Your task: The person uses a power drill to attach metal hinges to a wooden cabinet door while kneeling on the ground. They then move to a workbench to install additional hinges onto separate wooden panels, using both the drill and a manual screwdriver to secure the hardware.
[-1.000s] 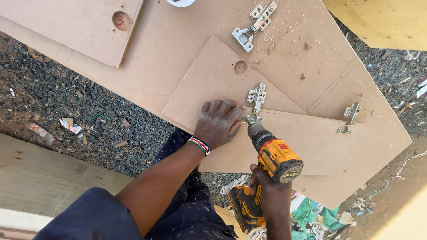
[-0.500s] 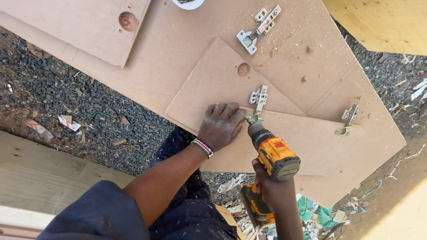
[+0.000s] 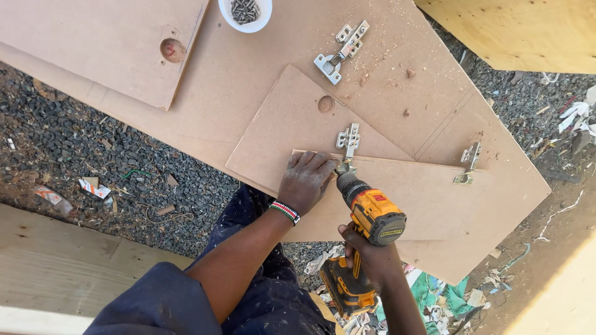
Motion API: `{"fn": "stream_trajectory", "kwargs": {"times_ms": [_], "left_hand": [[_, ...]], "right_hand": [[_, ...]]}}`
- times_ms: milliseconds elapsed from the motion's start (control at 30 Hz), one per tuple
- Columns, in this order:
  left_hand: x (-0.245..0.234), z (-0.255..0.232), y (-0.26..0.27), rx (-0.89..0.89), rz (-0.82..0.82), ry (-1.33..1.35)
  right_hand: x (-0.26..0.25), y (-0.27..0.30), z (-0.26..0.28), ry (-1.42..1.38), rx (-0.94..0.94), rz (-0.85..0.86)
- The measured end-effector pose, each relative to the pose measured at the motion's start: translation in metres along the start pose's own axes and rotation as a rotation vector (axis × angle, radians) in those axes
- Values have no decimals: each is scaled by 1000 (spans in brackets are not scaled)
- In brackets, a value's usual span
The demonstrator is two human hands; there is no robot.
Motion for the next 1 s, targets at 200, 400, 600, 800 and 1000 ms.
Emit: {"fn": "stream_trajectory", "kwargs": {"times_ms": [200, 400, 600, 800, 1000], "left_hand": [[6, 2, -1, 3, -16, -44], [12, 0, 1, -28, 15, -38], [18, 0, -2, -44, 21, -50], [12, -3, -8, -35, 44, -85], [13, -5, -9, -59, 48, -98]], "right_hand": [[28, 11, 12, 176, 73, -174], [31, 13, 22, 70, 159, -214], [30, 15, 20, 26, 156, -204], [31, 23, 33, 98, 101, -195], [43, 33, 31, 28, 50, -203]]}}
Point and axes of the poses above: each hand's wrist, its own y-axis away from the middle knuckle, its own x-axis out of the palm, z = x × y, the point moved 1 cm from there along -y, towards the middle knuckle, and after that the axes turned 7 degrees about -x, right-handed, at the moved point
